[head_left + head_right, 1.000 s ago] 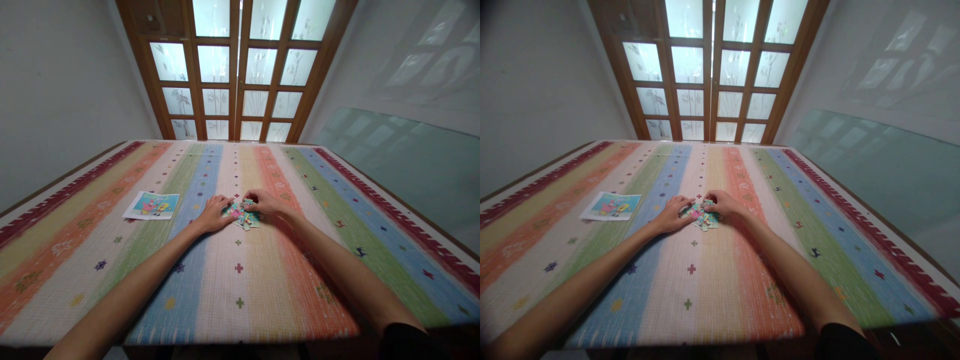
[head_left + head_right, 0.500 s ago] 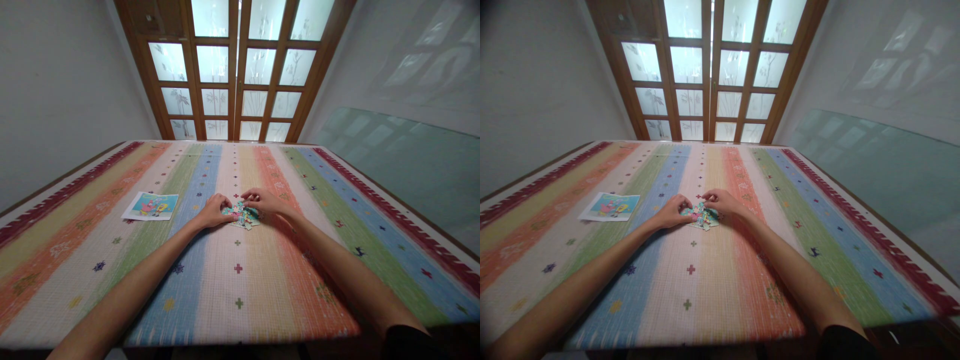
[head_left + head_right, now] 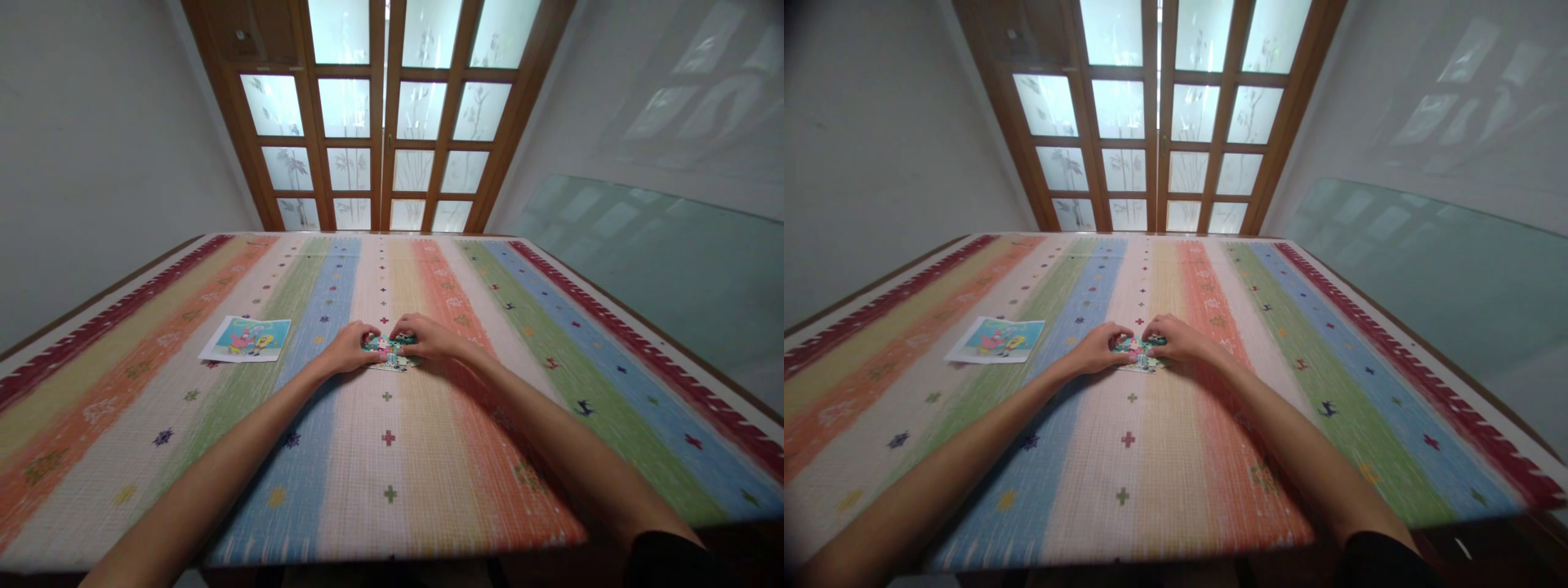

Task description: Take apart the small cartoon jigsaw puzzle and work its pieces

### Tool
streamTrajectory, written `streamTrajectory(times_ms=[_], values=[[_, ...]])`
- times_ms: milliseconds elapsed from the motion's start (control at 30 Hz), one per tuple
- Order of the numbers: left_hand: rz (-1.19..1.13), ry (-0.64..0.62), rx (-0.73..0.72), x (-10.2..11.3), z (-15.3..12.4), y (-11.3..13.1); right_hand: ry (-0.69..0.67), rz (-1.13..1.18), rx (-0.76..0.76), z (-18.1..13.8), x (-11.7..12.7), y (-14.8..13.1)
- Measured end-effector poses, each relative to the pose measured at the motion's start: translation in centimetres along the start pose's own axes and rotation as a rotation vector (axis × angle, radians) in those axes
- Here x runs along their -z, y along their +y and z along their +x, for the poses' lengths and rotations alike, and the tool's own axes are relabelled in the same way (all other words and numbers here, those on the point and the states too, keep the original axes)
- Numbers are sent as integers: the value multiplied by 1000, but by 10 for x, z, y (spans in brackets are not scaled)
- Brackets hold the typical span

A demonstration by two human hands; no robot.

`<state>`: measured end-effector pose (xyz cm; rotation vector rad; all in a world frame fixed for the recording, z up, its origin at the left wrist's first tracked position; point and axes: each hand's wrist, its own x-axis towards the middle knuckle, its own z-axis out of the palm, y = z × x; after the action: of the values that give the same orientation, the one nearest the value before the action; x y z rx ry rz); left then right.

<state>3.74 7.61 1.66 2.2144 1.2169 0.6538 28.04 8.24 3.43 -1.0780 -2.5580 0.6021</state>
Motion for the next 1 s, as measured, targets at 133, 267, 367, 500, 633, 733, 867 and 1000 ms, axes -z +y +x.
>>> streamTrajectory(times_ms=[133, 267, 367, 500, 633, 733, 867, 1000], values=[[-2, 2, -2, 2, -3, 0, 25, 13, -12, -3, 7, 2], [-24, 17, -9, 3, -5, -1, 0, 24, -16, -10, 14, 3], [-52, 21, -11, 4, -7, 1, -47, 35, -46, -14, 16, 4], [-87, 19, -5, 4, -7, 5, -31, 54, -85, -16, 16, 4], [-99, 36, -5, 5, -8, 7, 14, 65, -115, -14, 13, 4], [-104, 47, -12, 6, -8, 8, 48, 80, -146, -14, 12, 4], [-118, 70, -17, 6, -9, 9, 78, 109, -169, -14, 10, 4], [-134, 105, -14, 8, -8, 11, 97, 151, -179, -14, 8, 4]])
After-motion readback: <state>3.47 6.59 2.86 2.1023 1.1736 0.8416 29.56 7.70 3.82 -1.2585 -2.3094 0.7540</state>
